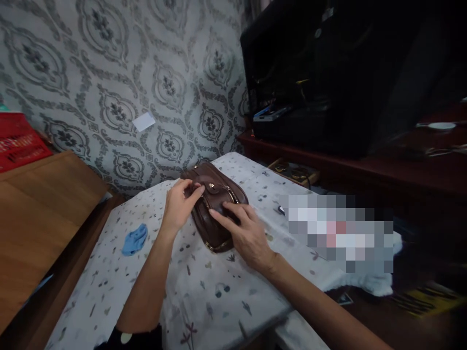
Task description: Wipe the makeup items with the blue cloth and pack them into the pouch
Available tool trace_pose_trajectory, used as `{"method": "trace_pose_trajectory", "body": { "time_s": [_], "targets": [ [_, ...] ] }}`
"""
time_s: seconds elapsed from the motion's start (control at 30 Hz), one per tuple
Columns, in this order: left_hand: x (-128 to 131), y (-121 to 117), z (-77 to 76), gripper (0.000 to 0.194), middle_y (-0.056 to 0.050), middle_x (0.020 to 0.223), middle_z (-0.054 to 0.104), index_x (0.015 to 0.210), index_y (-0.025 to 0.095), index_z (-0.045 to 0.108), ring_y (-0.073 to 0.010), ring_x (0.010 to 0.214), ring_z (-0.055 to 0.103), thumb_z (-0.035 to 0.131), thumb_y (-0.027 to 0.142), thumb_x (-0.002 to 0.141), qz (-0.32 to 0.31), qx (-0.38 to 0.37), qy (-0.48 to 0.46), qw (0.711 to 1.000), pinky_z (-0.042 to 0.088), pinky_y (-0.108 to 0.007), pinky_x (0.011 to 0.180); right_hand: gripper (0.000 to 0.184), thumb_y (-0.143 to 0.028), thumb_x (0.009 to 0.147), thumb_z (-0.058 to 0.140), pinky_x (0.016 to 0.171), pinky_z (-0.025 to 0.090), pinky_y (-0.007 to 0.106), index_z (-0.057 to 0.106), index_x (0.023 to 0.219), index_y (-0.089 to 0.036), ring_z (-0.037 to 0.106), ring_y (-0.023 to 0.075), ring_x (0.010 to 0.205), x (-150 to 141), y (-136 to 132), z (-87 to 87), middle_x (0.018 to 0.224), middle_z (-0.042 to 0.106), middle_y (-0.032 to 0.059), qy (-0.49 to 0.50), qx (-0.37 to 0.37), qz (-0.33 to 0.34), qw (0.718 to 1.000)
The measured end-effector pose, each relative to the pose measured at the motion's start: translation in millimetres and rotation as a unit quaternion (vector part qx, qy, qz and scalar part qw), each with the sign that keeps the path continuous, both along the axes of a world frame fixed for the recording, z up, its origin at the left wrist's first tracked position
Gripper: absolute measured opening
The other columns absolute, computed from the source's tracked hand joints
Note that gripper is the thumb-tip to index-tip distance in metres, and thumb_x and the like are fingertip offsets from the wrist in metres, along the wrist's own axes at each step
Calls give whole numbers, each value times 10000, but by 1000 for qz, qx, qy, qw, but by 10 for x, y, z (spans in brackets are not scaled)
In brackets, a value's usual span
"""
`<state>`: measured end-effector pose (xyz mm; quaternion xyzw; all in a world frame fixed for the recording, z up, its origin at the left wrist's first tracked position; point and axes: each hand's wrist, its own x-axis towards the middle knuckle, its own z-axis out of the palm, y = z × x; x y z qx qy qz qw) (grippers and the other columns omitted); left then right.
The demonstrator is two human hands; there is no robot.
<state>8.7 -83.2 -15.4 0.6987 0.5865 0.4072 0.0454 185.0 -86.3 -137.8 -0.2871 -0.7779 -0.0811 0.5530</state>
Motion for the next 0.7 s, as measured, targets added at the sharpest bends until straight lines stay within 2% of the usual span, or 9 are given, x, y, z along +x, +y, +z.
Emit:
{"method": "trace_pose_trajectory", "body": {
  "time_s": [0.1,0.2,0.5,0.6,0.7],
  "targets": [
    [-14,12,-3,314,25,653,506,626,196,507,-139,655,499,589,400,851,3,4,-13,1000,379,-262,617,465,-63,976,420,869,566,402,684,1280,-294,568,233,1045,11,12,13,1179,642,116,-13,23,-8,1000],
    [-15,2,1,345,36,632,456,609,201,454,-131,626,461,578,400,863,5,17,-2,1000,358,-265,601,462,-64,969,426,854,576,415,693,1261,-303,566,239,1044,22,24,18,1192,632,117,-11,12,-2,1000],
    [16,-36,17,314,21,679,486,635,204,451,-136,662,478,555,351,891,16,37,24,999,386,-272,638,481,-43,949,441,855,570,430,712,1235,-318,560,247,1038,-15,38,0,1214,629,111,5,-7,2,1000],
    [27,-41,26,287,17,695,510,660,202,478,-141,673,497,555,345,897,11,27,16,999,405,-271,647,498,-49,953,431,853,564,444,698,1255,-341,555,250,1041,-25,43,-11,1224,627,101,10,-18,6,1000],
    [52,-95,30,236,5,746,551,715,202,522,-158,721,535,551,336,907,-1,-1,13,1000,428,-278,675,469,-43,954,423,839,560,437,716,1209,-305,546,243,1016,-29,35,-5,1198,618,111,14,-12,-2,1000]
  ]
}}
